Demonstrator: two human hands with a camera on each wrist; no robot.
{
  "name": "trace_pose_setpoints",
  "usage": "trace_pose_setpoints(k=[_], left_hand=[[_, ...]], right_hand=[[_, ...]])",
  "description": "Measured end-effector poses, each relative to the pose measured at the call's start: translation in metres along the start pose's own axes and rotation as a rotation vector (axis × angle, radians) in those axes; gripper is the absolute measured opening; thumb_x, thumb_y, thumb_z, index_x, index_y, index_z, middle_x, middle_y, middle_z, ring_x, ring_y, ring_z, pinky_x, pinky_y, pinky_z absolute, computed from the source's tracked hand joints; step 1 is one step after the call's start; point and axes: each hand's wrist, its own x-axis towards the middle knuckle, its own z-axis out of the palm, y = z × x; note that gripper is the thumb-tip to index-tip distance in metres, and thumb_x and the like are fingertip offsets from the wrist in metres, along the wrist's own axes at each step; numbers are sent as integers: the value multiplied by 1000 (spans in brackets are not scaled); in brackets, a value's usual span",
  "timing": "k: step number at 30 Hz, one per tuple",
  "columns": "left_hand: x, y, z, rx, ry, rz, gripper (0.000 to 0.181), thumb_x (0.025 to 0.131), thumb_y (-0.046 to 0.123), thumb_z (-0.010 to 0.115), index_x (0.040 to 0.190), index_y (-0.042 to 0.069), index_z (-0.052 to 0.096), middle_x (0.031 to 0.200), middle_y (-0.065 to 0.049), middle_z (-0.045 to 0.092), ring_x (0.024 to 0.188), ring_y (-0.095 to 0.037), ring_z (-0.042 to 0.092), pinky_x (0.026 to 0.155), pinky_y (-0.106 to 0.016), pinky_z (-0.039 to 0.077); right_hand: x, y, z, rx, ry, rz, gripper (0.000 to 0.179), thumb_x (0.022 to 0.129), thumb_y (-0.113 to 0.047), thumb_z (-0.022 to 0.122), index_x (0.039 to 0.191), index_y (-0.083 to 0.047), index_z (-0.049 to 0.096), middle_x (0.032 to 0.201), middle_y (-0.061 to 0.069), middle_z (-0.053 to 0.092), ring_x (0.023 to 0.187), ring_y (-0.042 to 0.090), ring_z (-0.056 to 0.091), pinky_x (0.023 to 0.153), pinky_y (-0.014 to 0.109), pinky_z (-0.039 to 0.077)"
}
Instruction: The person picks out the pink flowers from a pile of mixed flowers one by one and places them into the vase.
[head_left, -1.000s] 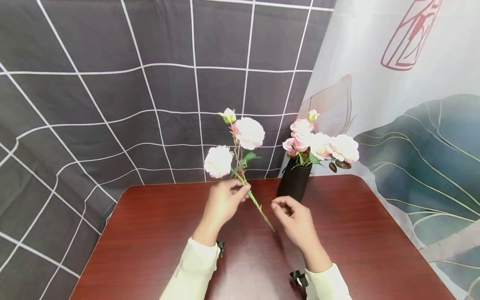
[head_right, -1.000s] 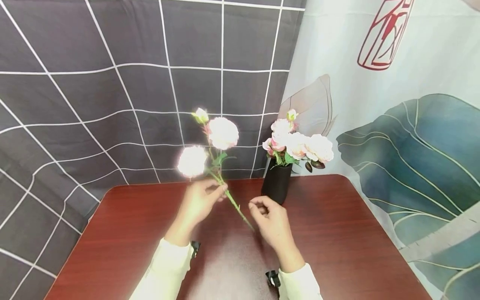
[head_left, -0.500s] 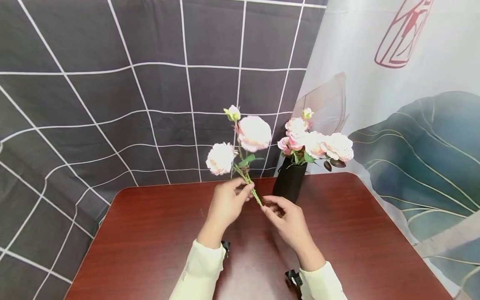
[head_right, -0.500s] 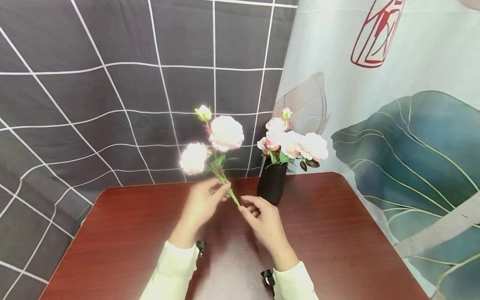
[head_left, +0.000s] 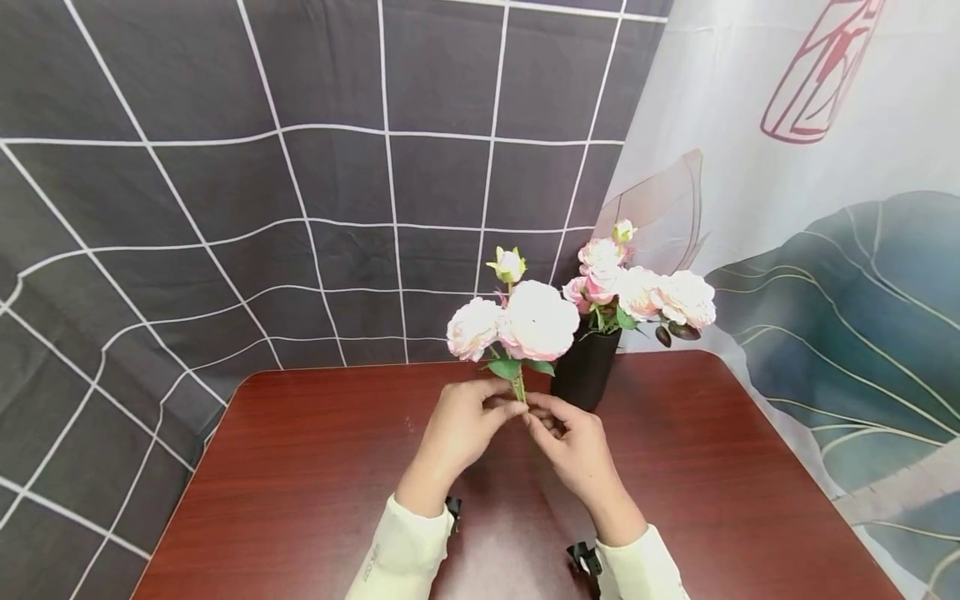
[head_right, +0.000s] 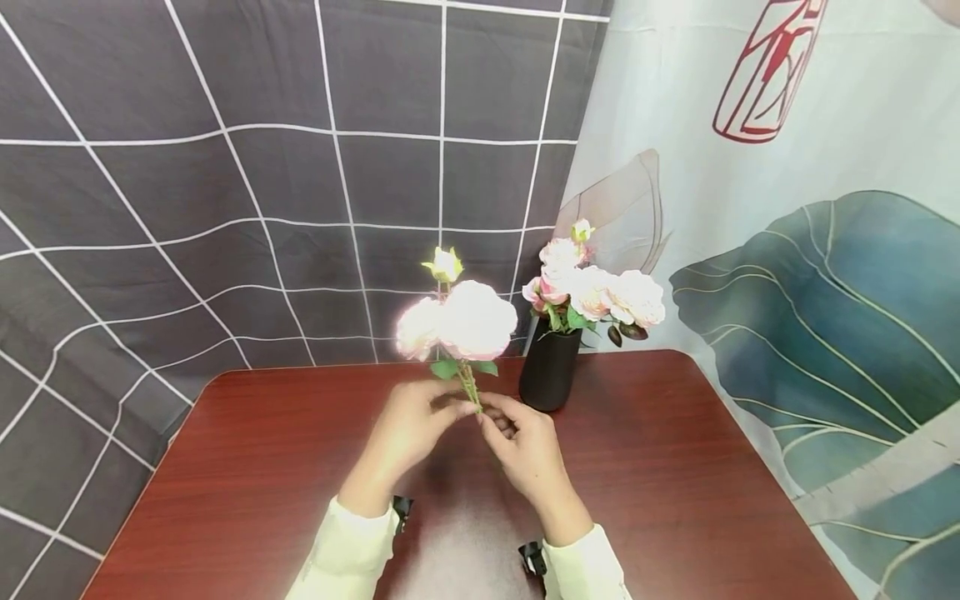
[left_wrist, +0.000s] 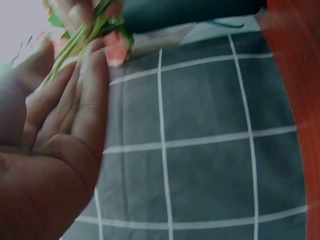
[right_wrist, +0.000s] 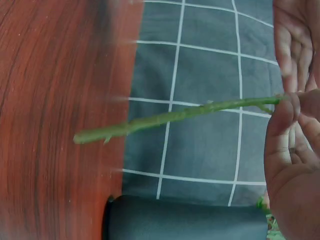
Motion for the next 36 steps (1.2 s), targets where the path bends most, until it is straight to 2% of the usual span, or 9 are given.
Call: trace_pose_setpoints(k=[4, 8, 12, 15, 19, 22, 24, 26, 36], left_hand=[[-10, -3, -13, -50, -39, -55, 27, 104, 16, 83, 130, 9, 84, 124, -7, 88, 106, -23, 87, 95, -43, 70], [-21, -10, -25, -49, -25, -104, 22, 105, 12, 80, 126, 10, 85, 121, -5, 88, 104, -24, 87, 98, -48, 69], [-29, -19, -36, -44, -15, -182, 19, 105, 15, 80, 123, 16, 86, 117, -1, 88, 100, -20, 87, 97, -47, 69], [-32, -25, -43, -53, 6, -210, 18, 106, 16, 79, 123, 19, 85, 118, 0, 88, 101, -21, 87, 99, -48, 69], [-34, -30, -50, -31, 27, -205, 18, 107, 16, 79, 121, 23, 87, 124, 1, 87, 110, -24, 86, 103, -51, 67], [-36, -32, -53, -12, 25, -197, 18, 107, 17, 79, 121, 25, 88, 126, 1, 87, 117, -25, 84, 106, -52, 66], [-37, -33, -55, -8, 19, -194, 18, 107, 17, 79, 121, 24, 88, 127, 0, 86, 121, -26, 83, 107, -52, 65], [-38, -33, -55, -13, 9, -200, 18, 107, 17, 79, 121, 24, 88, 127, 0, 86, 121, -26, 83, 108, -52, 65], [-35, -37, -56, -21, -14, -197, 19, 107, 16, 79, 120, 25, 88, 126, 1, 86, 124, -26, 81, 110, -52, 65]], right_hand=[[0, 1, -11, 33, 66, 0, 25, 98, 6, 81, 120, -2, 83, 88, 15, 84, 76, -7, 66, 63, 12, 54], [0, -5, -35, 51, 213, -44, 26, 90, 16, 79, 114, 4, 81, 83, 9, 81, 73, -9, 66, 64, 9, 54], [5, -18, -81, 34, 427, -85, 17, 88, 20, 74, 101, 10, 78, 80, -16, 75, 67, -11, 60, 63, 7, 50], [18, -30, -126, 71, 599, -29, 19, 93, 15, 72, 106, 7, 82, 78, -22, 72, 62, -7, 62, 60, 8, 49], [38, -32, -181, 342, 818, 31, 24, 96, 11, 71, 117, 8, 81, 73, -3, 79, 55, 5, 69, 56, 15, 56], [56, -19, -205, 594, 925, -17, 19, 95, 15, 70, 112, 13, 78, 74, 12, 80, 52, 15, 69, 51, 20, 56], [72, -6, -210, 688, 937, -32, 18, 95, 17, 69, 111, 12, 77, 76, 15, 80, 53, 17, 69, 51, 21, 57], [87, 4, -209, 692, 912, -5, 18, 97, 15, 70, 111, 7, 77, 78, 14, 81, 56, 16, 71, 54, 21, 59], [131, 18, -190, 434, 679, 143, 22, 104, 1, 76, 120, -13, 81, 88, -6, 83, 73, 8, 70, 68, 15, 58]])
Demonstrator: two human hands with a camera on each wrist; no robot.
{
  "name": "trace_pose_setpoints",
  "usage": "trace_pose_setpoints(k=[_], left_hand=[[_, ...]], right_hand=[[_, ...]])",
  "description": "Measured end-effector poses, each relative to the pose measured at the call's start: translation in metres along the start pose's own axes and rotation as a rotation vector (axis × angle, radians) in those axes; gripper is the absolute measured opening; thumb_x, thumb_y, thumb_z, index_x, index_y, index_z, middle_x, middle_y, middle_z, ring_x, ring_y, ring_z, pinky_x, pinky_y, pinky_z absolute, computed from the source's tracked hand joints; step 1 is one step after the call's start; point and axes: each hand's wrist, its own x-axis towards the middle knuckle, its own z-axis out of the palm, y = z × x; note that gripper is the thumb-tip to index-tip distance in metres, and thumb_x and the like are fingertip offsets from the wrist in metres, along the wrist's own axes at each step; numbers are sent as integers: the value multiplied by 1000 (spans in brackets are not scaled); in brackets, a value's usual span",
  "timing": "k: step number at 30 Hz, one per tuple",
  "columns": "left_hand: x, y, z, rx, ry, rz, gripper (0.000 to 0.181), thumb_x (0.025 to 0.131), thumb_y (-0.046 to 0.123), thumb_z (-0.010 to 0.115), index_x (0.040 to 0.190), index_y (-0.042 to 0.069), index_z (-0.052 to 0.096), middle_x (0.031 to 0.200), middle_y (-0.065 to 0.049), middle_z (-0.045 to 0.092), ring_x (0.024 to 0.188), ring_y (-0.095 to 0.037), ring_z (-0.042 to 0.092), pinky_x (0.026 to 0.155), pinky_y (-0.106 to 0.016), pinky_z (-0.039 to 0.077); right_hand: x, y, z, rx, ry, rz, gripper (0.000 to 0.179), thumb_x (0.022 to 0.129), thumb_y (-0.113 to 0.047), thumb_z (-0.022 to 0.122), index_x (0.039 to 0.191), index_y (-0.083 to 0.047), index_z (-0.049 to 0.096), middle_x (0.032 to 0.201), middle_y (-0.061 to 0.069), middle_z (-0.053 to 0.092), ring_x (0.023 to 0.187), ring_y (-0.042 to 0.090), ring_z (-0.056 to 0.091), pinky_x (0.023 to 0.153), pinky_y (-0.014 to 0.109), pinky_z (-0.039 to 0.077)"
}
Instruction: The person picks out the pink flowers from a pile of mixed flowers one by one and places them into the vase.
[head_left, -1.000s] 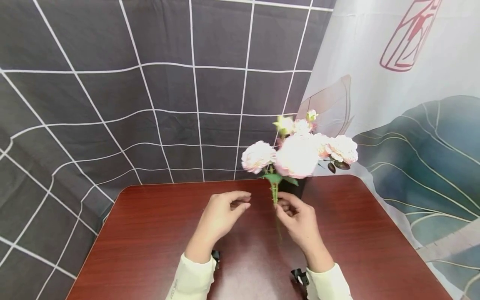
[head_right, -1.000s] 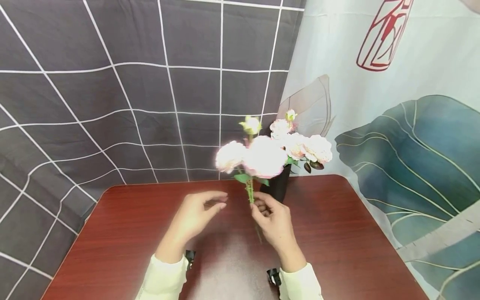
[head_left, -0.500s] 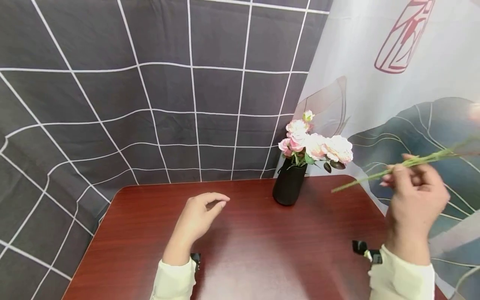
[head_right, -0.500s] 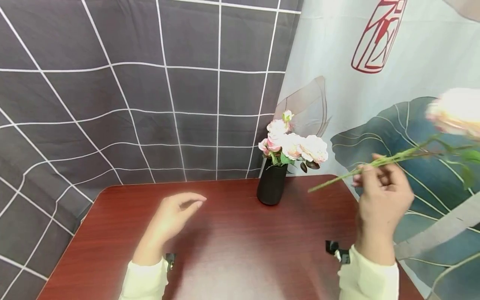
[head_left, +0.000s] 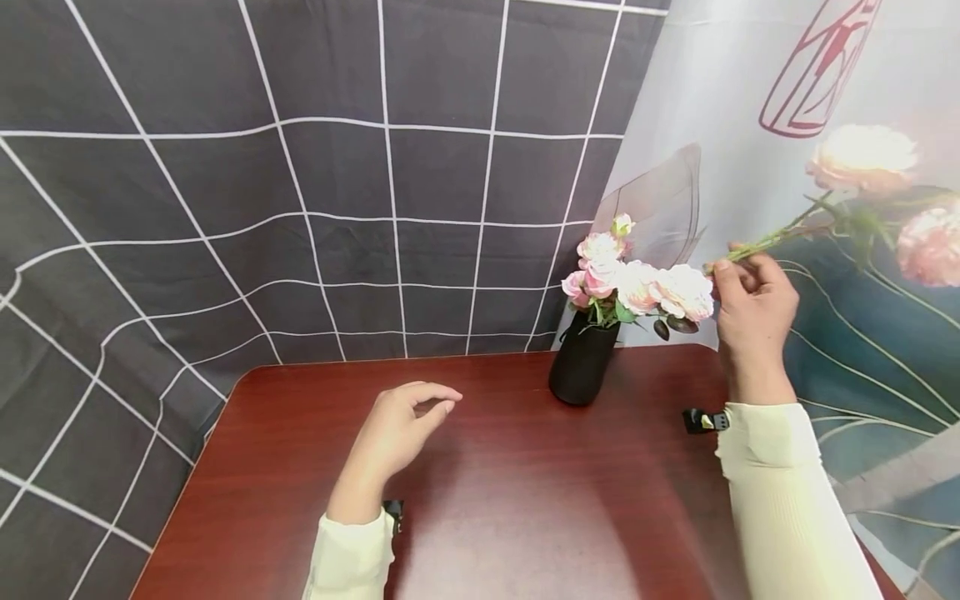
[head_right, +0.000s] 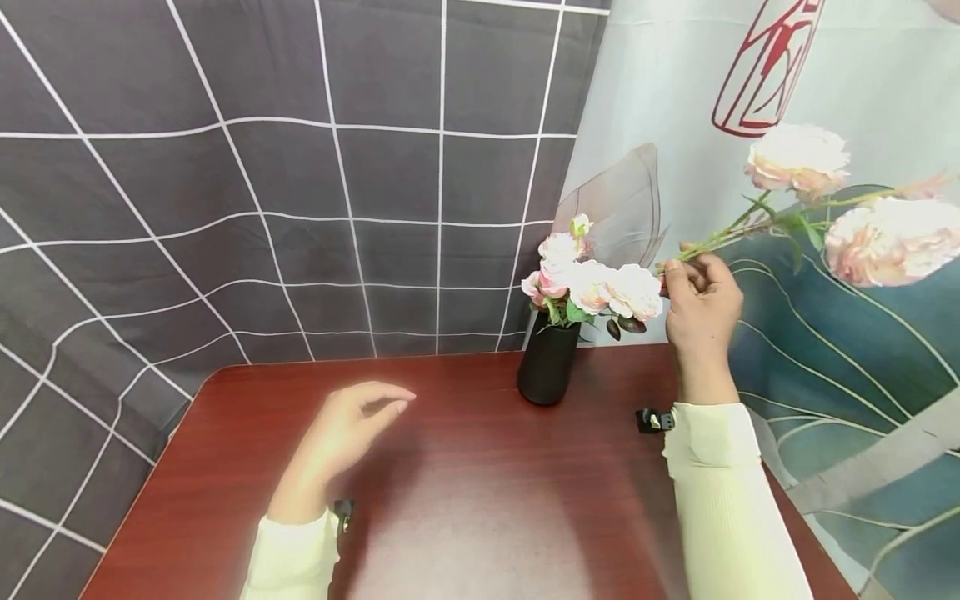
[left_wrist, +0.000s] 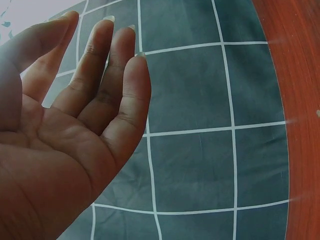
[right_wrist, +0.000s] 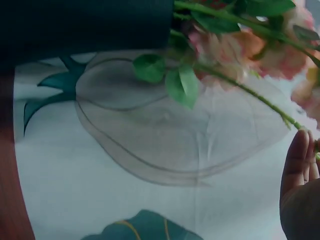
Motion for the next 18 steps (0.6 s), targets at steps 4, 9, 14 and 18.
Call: trace_pose_setpoints(k=[4, 9, 14, 18], left_hand=[[3, 0, 0, 1, -13, 10, 18, 107, 17, 79, 121, 23, 88, 127, 0, 86, 126, -27, 80, 110, -52, 64], [3, -1, 0, 0, -15, 11, 18, 106, 16, 79, 120, 21, 89, 126, 0, 86, 125, -27, 81, 110, -53, 64], [3, -2, 0, -6, -33, -4, 18, 107, 16, 77, 122, 22, 88, 128, -1, 86, 125, -28, 81, 110, -55, 64], [3, -2, 0, -3, -36, -7, 19, 108, 17, 77, 123, 23, 87, 130, -1, 85, 125, -28, 80, 110, -55, 64]], right_hand=[[3, -4, 2, -50, 4, -1, 23, 106, -2, 75, 125, -14, 81, 88, -8, 82, 72, 6, 71, 66, 12, 56], [6, 3, 6, -148, -60, 9, 27, 105, -2, 75, 123, -20, 84, 83, -16, 81, 68, 0, 71, 61, 12, 53], [8, 19, 7, -112, -190, 79, 42, 100, 14, 71, 120, -20, 86, 82, -16, 82, 66, -3, 72, 60, 11, 54], [13, 24, 4, -183, -357, 48, 48, 98, 17, 72, 129, -17, 84, 90, -20, 82, 75, -3, 69, 66, 10, 54]])
